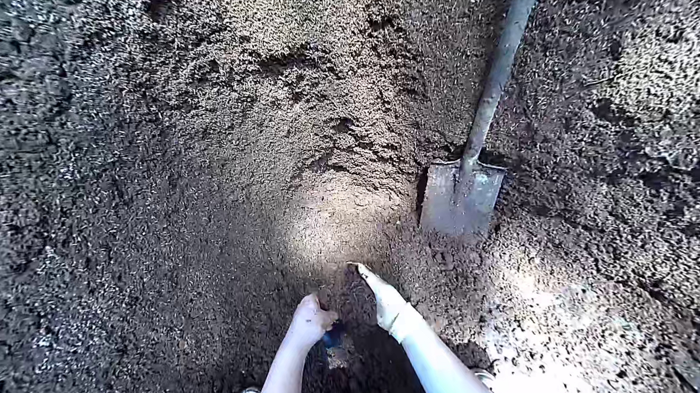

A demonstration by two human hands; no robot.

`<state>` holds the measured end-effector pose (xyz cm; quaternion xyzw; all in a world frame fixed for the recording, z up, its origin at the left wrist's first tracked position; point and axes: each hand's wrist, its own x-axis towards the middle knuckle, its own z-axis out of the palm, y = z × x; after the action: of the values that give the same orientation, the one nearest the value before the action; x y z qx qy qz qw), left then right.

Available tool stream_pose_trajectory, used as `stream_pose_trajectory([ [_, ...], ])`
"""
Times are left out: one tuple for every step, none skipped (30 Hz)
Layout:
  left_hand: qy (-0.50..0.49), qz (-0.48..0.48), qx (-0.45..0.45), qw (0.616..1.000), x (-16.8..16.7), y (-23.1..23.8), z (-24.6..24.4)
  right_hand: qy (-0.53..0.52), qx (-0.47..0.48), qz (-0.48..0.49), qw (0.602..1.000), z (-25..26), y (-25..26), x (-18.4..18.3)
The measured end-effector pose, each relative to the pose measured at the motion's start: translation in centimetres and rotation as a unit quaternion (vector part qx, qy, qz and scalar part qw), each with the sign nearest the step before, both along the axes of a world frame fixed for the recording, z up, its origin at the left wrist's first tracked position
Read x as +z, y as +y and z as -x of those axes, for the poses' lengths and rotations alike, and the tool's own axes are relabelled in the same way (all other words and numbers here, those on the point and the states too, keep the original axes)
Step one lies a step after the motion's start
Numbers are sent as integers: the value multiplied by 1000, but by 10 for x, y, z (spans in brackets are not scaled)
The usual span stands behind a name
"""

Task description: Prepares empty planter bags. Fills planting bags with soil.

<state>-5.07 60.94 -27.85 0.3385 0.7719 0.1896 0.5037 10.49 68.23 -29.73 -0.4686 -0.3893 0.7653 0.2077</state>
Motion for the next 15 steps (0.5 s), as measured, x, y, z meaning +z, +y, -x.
stream_pose_trajectory([
  [-2,-3,6,1000,-1,-4,-1,-40,34,-54,997,1,-1,8],
  [-5,-12,14,1000,-1,-8,-1,-75,71,-108,989,3,-1,13],
  [-9,-23,22,999,0,-11,-2,-105,117,-156,975,5,-1,18],
  [-13,-30,26,999,1,-13,-4,-133,165,-195,958,7,-1,21],
  [-14,-31,26,999,3,-13,-5,-159,212,-225,937,10,-3,25],
  [-13,-35,24,999,4,-14,-6,-176,245,-247,921,13,-4,29],
  [-10,-44,21,999,3,-15,-6,-181,264,-259,911,14,-5,34],
  [-4,-52,14,999,2,-17,-4,-182,270,-263,908,14,-4,40],
  [4,-54,4,999,2,-19,-2,-185,262,-263,910,12,0,46],
  [14,-52,-7,999,3,-21,0,-197,236,-261,915,7,6,47],
  [25,-53,-18,998,2,-24,3,-227,202,-253,919,-3,13,43],
  [34,-53,-29,998,1,-28,4,-275,169,-237,916,-17,20,31],
  [41,-53,-37,997,3,-31,5,-336,153,-207,906,-35,26,12],
  [48,-58,-38,996,7,-33,5,-396,157,-156,891,-56,29,-13],
  [55,-65,-34,996,12,-35,4,-436,164,-88,881,-78,28,-45],
])
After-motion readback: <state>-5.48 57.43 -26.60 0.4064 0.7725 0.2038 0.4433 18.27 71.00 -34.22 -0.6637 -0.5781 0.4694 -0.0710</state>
